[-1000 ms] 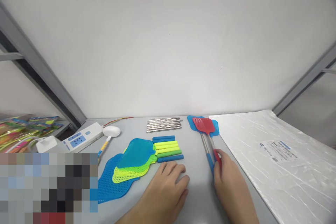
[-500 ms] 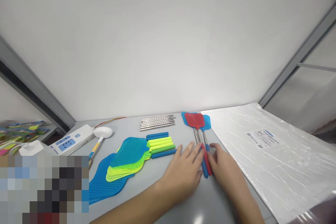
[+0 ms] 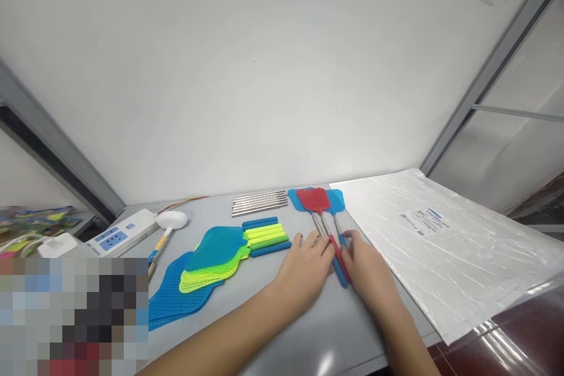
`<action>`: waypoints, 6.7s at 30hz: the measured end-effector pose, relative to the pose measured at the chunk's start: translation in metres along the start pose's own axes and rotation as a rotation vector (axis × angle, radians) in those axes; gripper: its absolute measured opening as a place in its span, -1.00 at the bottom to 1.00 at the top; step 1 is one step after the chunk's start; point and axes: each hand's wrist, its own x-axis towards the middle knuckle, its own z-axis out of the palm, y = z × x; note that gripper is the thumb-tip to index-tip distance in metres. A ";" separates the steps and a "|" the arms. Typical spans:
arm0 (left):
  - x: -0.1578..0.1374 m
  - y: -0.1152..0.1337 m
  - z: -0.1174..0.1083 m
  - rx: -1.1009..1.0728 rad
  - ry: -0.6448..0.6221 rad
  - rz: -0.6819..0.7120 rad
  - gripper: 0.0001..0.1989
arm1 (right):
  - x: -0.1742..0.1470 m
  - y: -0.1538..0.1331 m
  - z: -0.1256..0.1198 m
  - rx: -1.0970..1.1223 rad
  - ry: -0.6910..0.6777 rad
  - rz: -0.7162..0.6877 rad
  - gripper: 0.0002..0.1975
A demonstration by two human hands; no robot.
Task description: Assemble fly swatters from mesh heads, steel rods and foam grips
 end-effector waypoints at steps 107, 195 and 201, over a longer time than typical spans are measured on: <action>-0.105 -0.037 -0.078 -0.713 0.810 -0.299 -0.66 | 0.024 -0.101 -0.010 0.538 0.188 -0.575 -0.69; -0.071 -0.051 -0.026 -0.172 0.332 -0.384 -0.78 | 0.031 -0.056 -0.007 0.175 0.400 -0.911 -0.88; -0.083 -0.060 -0.027 -0.267 0.421 -0.350 -0.76 | 0.043 -0.053 -0.008 -0.076 0.431 -0.833 -0.78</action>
